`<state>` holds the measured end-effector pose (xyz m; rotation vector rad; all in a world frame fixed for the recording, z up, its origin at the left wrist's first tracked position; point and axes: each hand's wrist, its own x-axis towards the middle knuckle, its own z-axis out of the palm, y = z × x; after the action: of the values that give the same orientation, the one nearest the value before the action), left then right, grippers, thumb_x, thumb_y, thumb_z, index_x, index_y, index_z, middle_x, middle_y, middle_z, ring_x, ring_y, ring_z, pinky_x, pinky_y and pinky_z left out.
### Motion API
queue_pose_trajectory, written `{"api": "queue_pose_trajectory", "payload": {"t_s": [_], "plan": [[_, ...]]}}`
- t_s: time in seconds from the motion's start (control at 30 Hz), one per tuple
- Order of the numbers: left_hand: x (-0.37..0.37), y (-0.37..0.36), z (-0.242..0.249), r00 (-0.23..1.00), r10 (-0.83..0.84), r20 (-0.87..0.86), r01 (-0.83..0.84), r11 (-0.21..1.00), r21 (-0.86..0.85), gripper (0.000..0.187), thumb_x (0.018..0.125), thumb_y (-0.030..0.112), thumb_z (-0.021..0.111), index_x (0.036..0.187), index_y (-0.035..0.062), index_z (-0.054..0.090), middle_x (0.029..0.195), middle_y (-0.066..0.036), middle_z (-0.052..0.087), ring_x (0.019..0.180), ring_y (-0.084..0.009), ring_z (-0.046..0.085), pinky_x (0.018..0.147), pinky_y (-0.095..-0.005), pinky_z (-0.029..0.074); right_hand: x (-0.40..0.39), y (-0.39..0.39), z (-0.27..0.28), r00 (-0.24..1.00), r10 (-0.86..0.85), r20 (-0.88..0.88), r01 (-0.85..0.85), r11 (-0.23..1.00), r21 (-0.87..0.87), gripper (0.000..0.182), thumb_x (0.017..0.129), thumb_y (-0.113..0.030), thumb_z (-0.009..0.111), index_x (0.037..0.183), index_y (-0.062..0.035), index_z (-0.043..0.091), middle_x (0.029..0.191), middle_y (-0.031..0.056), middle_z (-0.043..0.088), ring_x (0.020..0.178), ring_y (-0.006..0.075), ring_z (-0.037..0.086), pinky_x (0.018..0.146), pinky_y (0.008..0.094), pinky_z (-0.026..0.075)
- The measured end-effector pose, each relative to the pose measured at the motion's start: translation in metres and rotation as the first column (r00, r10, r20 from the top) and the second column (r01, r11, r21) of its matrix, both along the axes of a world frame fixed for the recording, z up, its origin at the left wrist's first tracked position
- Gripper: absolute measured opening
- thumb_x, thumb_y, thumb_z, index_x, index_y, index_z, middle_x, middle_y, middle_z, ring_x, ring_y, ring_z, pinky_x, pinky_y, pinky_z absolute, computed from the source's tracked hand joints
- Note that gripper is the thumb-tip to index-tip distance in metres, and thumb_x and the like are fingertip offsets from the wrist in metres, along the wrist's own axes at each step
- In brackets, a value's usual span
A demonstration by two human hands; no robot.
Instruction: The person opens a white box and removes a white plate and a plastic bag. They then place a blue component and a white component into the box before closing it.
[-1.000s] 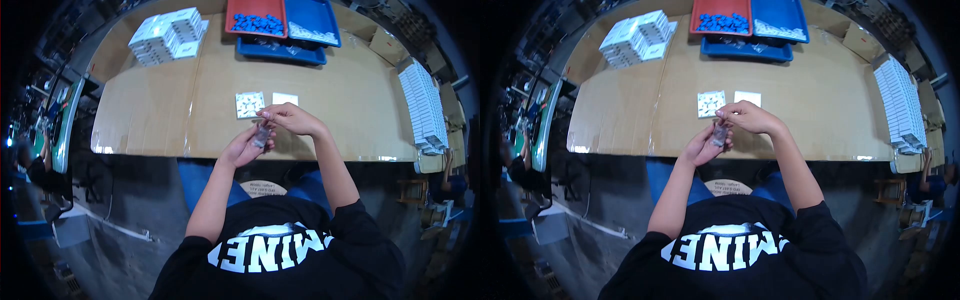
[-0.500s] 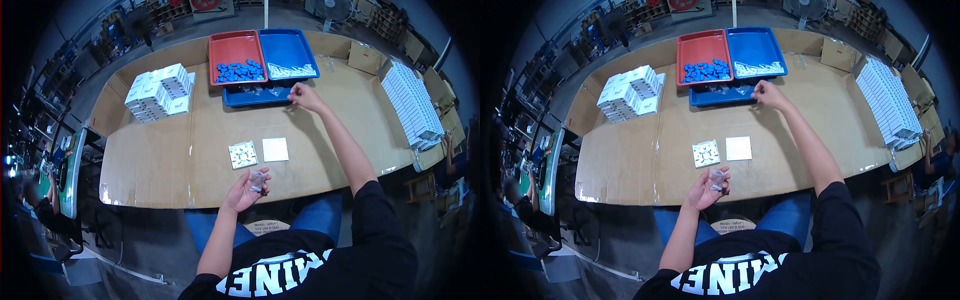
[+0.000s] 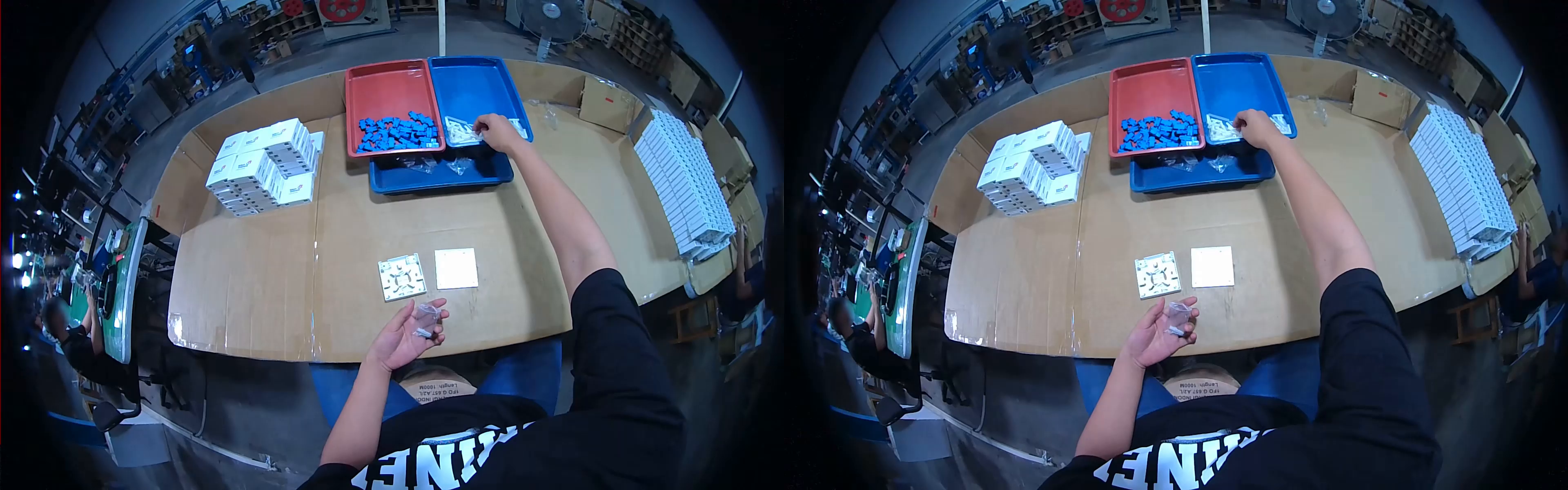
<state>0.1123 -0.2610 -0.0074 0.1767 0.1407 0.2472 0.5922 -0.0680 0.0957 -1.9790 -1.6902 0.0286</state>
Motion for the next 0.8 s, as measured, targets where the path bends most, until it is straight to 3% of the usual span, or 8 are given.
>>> {"api": "queue_pose_trajectory", "payload": {"t_s": [0.27,0.37,0.53,0.8], "plan": [[0.000,-0.001,0.002,1.000,0.002,0.000,-0.002,1.000,-0.026,0.065,0.111,0.048,0.040,0.154,-0.0015,0.040,0.132,-0.015,0.061,0.102,-0.0227,0.061,0.102,-0.0438,0.047,0.016,0.011,-0.010,0.990,-0.117,0.072,0.120,0.992,-0.033,0.023,0.084,0.002,0.061,0.099,-0.0047,0.077,0.101,0.0212,0.075,0.101,0.0386,0.072,0.089,0.0452,0.056],[0.000,0.000,-0.002,1.000,0.000,-0.006,0.000,1.000,-0.031,0.065,0.111,0.047,0.040,0.154,-0.0014,0.040,0.133,-0.016,0.061,0.102,-0.0230,0.060,0.103,-0.0439,0.047,0.022,0.017,-0.012,0.987,-0.066,0.144,0.077,0.994,-0.073,0.022,0.085,-0.002,0.063,0.101,-0.0070,0.078,0.104,0.0198,0.075,0.102,0.0382,0.071,0.089,0.0461,0.056],[0.000,0.000,0.000,1.000,-0.009,-0.011,0.008,0.999,-0.033,0.065,0.111,0.047,0.041,0.154,-0.0014,0.040,0.133,-0.016,0.060,0.103,-0.0236,0.060,0.103,-0.0441,0.047,0.014,0.022,-0.005,0.974,-0.124,0.187,0.156,0.974,-0.166,0.019,0.086,-0.016,0.068,0.101,-0.0124,0.079,0.106,0.0173,0.076,0.104,0.0357,0.072,0.090,0.0459,0.058],[0.001,0.000,0.004,1.000,-0.008,-0.027,0.007,1.000,-0.026,0.065,0.110,0.047,0.042,0.153,-0.0022,0.041,0.134,-0.016,0.061,0.102,-0.0233,0.060,0.101,-0.0422,0.048,-0.001,0.028,0.008,0.940,-0.269,0.210,0.311,0.928,-0.204,0.019,0.088,-0.017,0.066,0.103,-0.0129,0.078,0.112,0.0158,0.076,0.108,0.0349,0.072,0.092,0.0461,0.058]]}}
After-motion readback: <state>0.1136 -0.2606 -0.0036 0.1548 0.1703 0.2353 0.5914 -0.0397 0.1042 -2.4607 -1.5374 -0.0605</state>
